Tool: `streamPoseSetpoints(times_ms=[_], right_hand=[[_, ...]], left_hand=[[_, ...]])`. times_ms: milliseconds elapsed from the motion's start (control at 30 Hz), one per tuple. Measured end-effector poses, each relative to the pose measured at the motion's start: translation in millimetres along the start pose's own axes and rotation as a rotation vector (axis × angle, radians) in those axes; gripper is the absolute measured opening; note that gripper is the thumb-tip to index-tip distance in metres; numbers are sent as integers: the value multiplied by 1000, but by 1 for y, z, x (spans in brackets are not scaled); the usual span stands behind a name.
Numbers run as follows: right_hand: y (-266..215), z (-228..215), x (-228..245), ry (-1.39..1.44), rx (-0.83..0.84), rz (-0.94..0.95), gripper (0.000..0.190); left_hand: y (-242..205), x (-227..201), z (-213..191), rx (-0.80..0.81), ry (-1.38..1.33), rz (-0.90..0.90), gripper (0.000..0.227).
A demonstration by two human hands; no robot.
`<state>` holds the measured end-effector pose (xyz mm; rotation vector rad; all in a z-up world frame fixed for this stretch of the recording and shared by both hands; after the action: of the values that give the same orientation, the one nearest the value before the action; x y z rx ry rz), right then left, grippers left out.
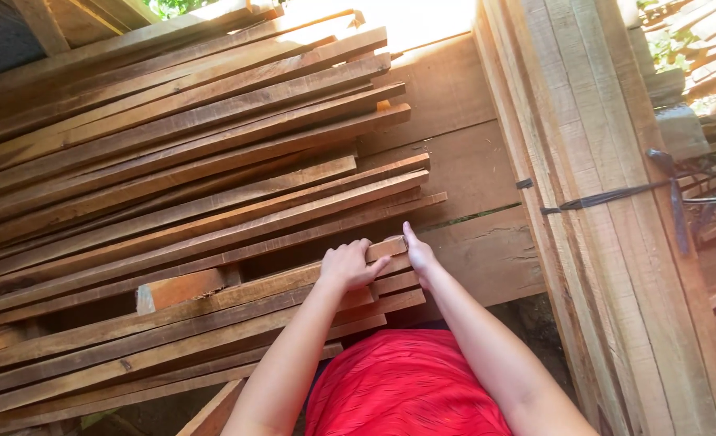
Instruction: Organizing several wooden stakes on a table and bundling them together using a plastic zip tie.
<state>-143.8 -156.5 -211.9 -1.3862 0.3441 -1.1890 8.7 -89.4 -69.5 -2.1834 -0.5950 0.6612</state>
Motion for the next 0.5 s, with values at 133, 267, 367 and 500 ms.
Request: streamPoseSetpoints(times_ms=[133,267,367,500], right_hand=[[-13,10,11,18,57,81,84],[-5,13,8,-15,53,46,73],[2,13,8,-16,51,-29,61],[3,14,15,-50,41,-105,53]], left_hand=[[7,9,0,41,-142,-93,64],[15,13,8,168,-185,-150,60],[18,15,12,210,-193,-148,61],[21,16,13,211,-212,-156,59]])
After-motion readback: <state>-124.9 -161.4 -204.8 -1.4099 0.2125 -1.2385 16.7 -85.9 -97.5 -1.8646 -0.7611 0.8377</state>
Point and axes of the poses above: each hand's wrist, its own y-axis towards the middle knuckle, its own z-axis out of the palm, x = y × z, the point moved 9 cm from there along y, towards the middle knuckle, and after that the axes turned 7 degrees about x, right-handed, at the moved point
